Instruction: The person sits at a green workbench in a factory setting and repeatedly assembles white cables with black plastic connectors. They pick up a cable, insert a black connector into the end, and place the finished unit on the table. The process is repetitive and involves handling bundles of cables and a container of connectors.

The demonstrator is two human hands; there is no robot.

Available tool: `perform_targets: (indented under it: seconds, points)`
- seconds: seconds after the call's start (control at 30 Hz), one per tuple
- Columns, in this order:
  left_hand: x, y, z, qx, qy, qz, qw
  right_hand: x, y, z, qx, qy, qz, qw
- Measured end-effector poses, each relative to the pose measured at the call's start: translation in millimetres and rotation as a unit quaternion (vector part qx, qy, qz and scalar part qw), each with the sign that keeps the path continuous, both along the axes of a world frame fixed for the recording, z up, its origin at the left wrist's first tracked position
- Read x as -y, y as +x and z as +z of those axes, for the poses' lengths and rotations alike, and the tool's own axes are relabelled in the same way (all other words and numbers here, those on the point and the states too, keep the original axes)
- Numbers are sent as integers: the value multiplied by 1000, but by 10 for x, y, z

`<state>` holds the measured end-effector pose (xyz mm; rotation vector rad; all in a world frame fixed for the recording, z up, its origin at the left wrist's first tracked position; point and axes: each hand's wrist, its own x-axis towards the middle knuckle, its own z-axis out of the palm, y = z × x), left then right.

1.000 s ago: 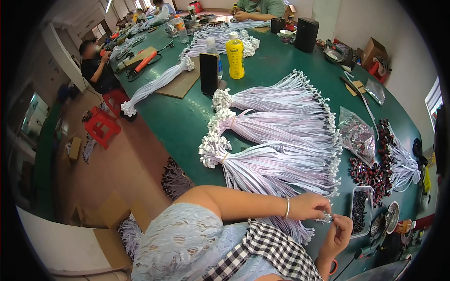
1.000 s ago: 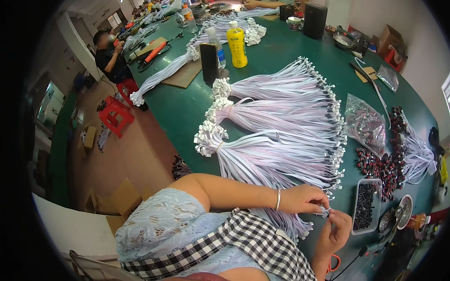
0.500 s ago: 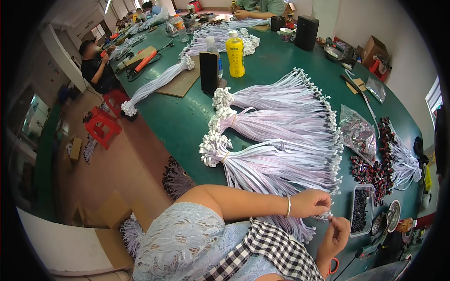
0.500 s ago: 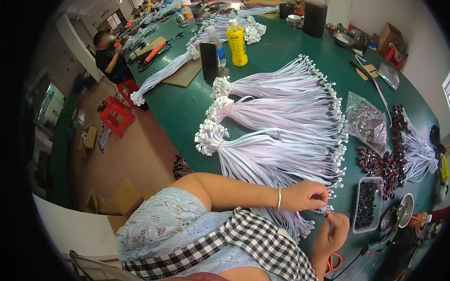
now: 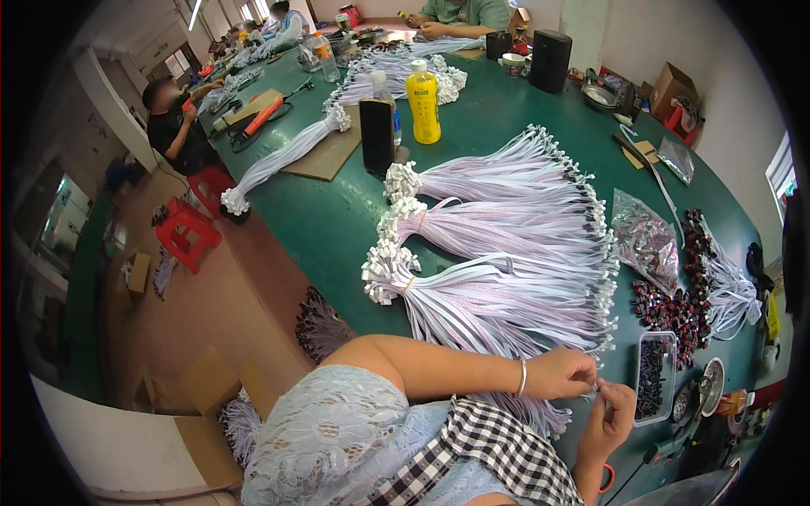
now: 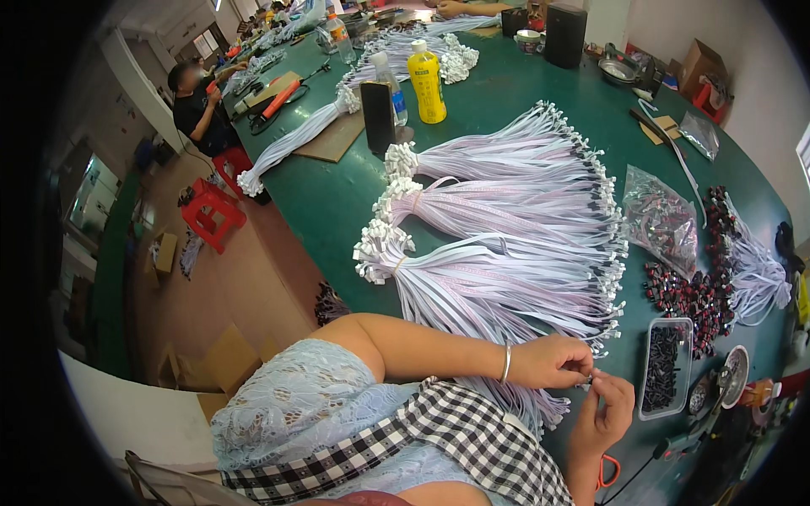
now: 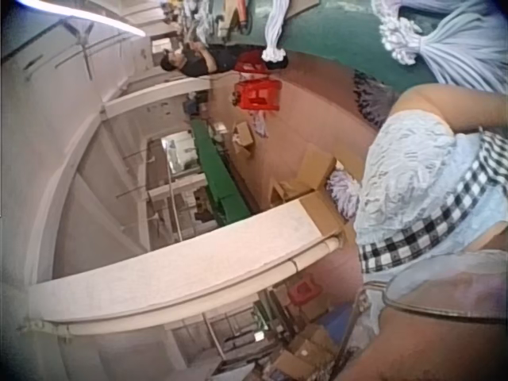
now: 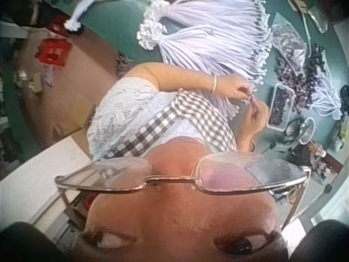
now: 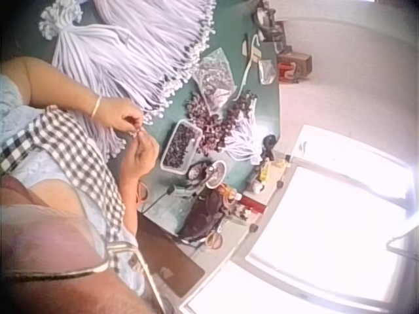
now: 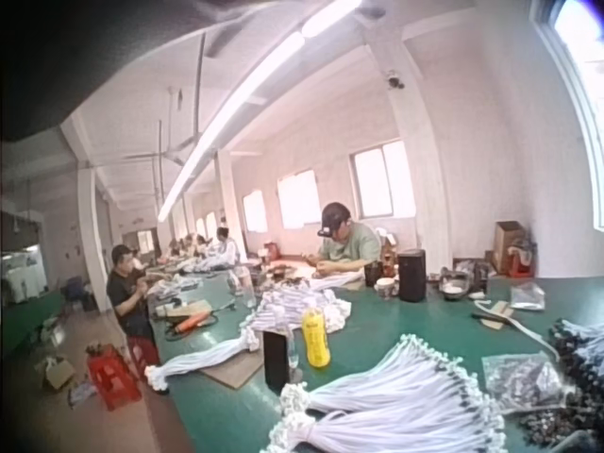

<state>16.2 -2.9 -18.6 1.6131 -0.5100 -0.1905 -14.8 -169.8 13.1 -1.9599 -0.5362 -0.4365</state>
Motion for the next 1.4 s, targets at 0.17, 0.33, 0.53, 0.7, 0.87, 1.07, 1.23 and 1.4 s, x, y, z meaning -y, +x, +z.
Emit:
perform_targets:
  seconds: [0.17, 0.33, 0.53, 0.7, 0.87, 1.07, 1.23, 1.4]
  points:
    - [37, -9, -68, -2, -14, 0, 1000, -28, 49, 6, 21, -20, 10, 1000]
    - [3, 31, -20, -29, -46, 10, 998, -60, 38, -14, 39, 20, 3, 999]
    - [-16, 18, 31, -46, -60, 4, 997, 52, 1, -75, -58, 91, 25, 994]
    - [-2, 11, 22, -18, -50, 17, 998, 140, 78, -71, -174, 168, -15, 970]
    - [-1, -13, 57, -26, -18, 11, 999, 197, 147, -236, -175, 114, 9, 978]
    - [3, 9, 10, -20, -28, 9, 999, 153, 125, -184, -203, 107, -11, 973]
    - [36, 133, -215, 128, 30, 47, 990, 156, 182, -43, -266, 178, -41, 946]
    - [-27, 32, -37, -85, 19, -7, 996, 153, 111, -146, -271, 240, -28, 932]
